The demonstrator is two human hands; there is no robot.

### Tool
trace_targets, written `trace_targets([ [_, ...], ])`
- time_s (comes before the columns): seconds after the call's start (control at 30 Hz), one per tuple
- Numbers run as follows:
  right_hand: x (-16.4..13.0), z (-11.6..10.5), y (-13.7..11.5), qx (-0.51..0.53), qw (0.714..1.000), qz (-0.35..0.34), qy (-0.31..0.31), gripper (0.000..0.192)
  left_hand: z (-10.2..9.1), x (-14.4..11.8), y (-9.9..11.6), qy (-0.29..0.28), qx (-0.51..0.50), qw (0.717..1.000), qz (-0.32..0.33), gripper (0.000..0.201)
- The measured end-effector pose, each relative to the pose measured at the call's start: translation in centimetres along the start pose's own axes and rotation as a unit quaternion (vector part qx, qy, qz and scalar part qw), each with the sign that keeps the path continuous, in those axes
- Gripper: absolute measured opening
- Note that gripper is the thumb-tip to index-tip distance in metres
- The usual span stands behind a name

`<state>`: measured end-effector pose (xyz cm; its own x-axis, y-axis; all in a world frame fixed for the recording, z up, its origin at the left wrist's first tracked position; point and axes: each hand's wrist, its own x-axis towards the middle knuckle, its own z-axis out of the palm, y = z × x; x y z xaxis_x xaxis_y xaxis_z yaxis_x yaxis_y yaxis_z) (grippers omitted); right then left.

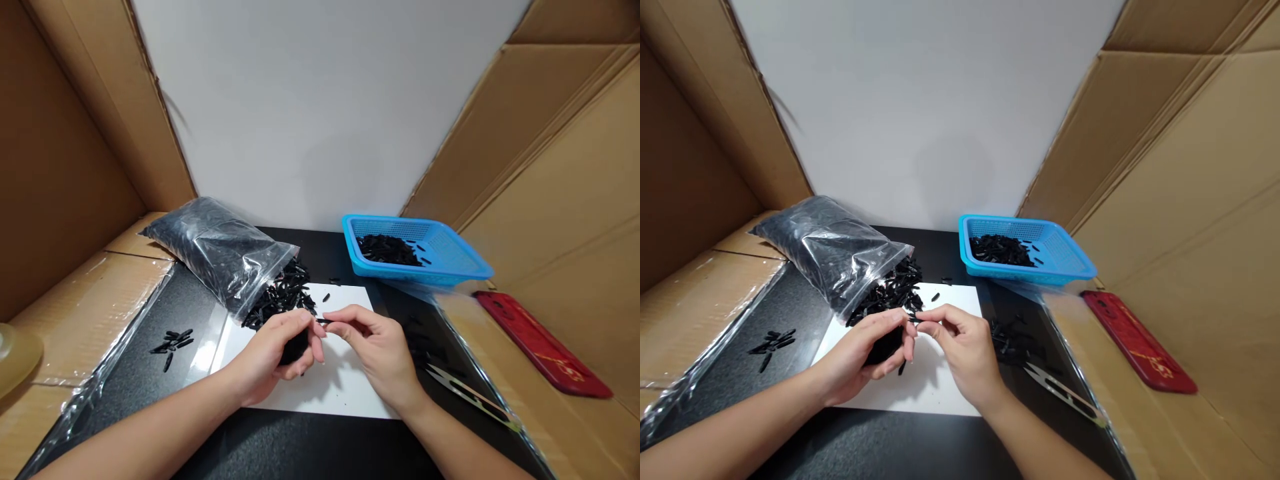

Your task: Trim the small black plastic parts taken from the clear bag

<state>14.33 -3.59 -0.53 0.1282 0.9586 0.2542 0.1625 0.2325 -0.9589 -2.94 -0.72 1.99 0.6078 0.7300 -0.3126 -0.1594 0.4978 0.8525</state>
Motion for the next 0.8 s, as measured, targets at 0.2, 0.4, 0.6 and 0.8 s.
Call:
trace_targets([
  [0.2,0.3,-0.3,-0.3,0.044,0.998,0.034,0.023,0.015,-0.1,0.1,0.4,0.020,-0.021,1.000,-0.006,0.024],
  [0.4,0.2,-0.4,-0.6,0.059,0.997,0.028,0.032,0.025,0.0,0.1,0.4,0.035,0.010,0.999,0.008,0.021],
  [0.6,0.2,-0.3,-0.1,0.105,0.992,0.058,0.029,0.034,-0.3,0.2,0.2,0.044,0.014,0.999,0.010,0.027],
  [0.8,0.5,0.0,-1.2,0.304,0.940,0.153,-0.034,0.024,-0.2,0.3,0.4,0.080,-0.019,0.997,-0.007,0.039],
])
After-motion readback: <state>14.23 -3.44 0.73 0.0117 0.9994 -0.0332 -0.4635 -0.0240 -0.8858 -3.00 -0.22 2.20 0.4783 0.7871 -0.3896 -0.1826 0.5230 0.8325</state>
